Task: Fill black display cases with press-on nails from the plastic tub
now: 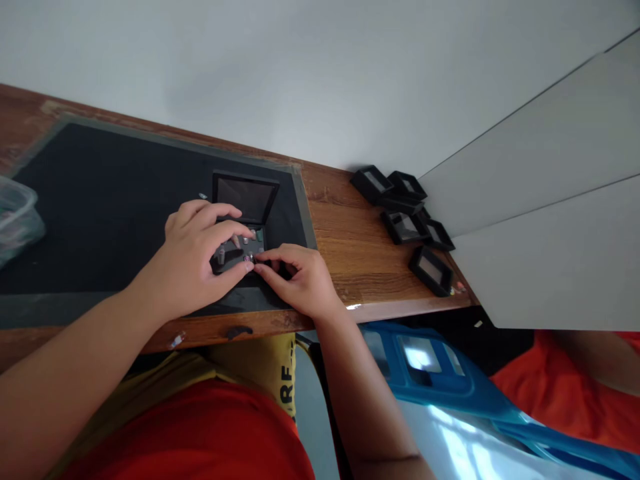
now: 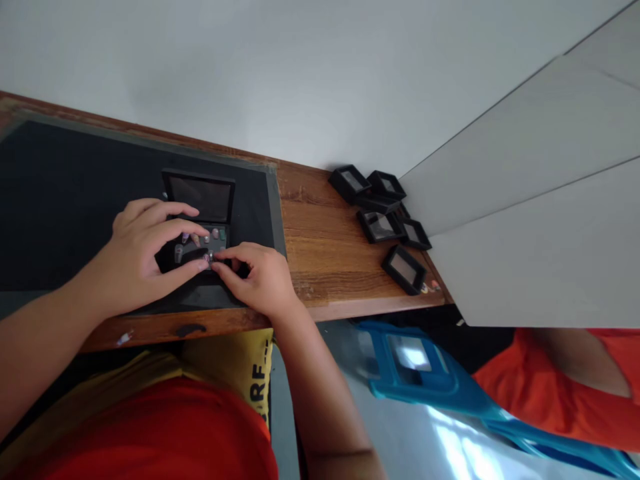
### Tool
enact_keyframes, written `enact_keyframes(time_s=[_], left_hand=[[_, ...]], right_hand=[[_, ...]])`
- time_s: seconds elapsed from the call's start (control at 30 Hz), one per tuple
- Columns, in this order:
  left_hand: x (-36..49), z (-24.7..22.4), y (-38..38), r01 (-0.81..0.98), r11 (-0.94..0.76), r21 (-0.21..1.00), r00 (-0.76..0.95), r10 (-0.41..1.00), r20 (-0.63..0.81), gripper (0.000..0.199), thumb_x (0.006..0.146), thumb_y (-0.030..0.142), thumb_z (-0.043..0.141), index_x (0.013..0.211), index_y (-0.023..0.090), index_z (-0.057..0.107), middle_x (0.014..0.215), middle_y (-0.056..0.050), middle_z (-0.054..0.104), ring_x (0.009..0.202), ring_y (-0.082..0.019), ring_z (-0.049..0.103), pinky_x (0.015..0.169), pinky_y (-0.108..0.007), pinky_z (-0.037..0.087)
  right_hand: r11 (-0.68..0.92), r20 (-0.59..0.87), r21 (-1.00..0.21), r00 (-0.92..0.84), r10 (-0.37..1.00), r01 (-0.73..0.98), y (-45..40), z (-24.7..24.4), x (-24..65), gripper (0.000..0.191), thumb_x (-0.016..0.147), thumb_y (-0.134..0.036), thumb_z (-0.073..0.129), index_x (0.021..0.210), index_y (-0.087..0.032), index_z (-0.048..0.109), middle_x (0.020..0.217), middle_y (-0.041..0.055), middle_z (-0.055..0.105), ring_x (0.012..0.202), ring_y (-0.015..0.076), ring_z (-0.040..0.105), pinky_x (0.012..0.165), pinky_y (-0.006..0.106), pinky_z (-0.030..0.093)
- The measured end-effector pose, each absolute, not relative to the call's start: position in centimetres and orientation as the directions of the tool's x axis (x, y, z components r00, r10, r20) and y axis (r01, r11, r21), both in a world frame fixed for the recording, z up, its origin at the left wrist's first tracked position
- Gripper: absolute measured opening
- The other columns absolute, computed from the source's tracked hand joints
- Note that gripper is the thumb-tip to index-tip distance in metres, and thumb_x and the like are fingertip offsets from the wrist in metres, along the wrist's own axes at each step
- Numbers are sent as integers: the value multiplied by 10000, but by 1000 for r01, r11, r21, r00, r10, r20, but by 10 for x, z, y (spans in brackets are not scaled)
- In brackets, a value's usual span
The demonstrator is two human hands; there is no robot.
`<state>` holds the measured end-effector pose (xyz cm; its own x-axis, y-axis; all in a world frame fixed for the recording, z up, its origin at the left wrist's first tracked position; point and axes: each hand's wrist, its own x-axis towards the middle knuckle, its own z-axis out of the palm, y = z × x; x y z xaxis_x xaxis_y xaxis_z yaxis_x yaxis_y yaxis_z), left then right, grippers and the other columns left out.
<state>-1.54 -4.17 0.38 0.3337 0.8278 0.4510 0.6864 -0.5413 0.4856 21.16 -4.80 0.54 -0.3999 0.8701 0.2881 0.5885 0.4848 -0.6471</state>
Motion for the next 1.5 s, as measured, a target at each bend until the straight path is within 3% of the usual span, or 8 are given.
enact_keyframes(time_s=[0.23,0.47,0.7,0.9,1.13,1.3,1.5], left_hand=[[-16,5,-42,675,-545,498,331,826,456,241,912,378,657,1118,272,723,1345,-104,685,1305,-405,539,1100,-631,413],[-16,5,-42,667,-558,493,341,818,464,228,917,369,652,1106,263,725,1319,-100,697,1283,-395,556,1095,-616,416],[-17,3,-39,638,-597,487,370,792,486,219,935,370,673,1097,236,732,1234,-102,736,1220,-362,601,1047,-566,470],[-17,8,-38,531,-669,520,390,738,551,164,994,340,656,1009,221,767,1060,-57,788,1065,-262,663,991,-451,524],[-15,8,-39,462,-692,555,364,718,593,151,995,316,674,989,220,790,1059,-53,802,1061,-232,703,986,-401,555],[-14,9,-42,406,-649,643,377,760,529,164,1007,318,657,1086,241,778,1095,-42,810,1067,-218,733,983,-366,577],[-16,11,-45,406,-613,678,381,788,484,159,1016,331,640,1087,271,769,1041,-7,795,943,-174,729,880,-316,587]], right_hand=[[551,361,-535,-417,834,640,-52,3,208,168,991,-262,679,1030,-179,820,777,13,730,675,113,624,657,246,430],[496,392,-492,-326,860,715,-54,3,202,149,1004,-257,640,990,-202,777,851,29,766,766,144,683,699,261,464],[486,486,-669,-164,858,563,-56,6,201,138,1006,-277,650,955,-211,759,778,8,708,653,123,596,631,259,465],[546,486,-705,-252,837,454,-58,8,201,125,1006,-284,675,960,-217,770,813,18,734,676,128,612,670,279,510],[611,508,-667,-341,791,426,-56,8,201,117,1016,-255,665,956,-203,751,833,18,738,697,119,617,702,271,516],[645,517,-651,-387,763,402,-56,7,201,101,1022,-239,654,982,-198,736,818,13,715,692,114,613,677,254,508],[660,524,-651,-406,748,376,-57,7,202,82,1005,-223,678,1034,-184,744,793,5,689,675,108,589,667,253,501]])
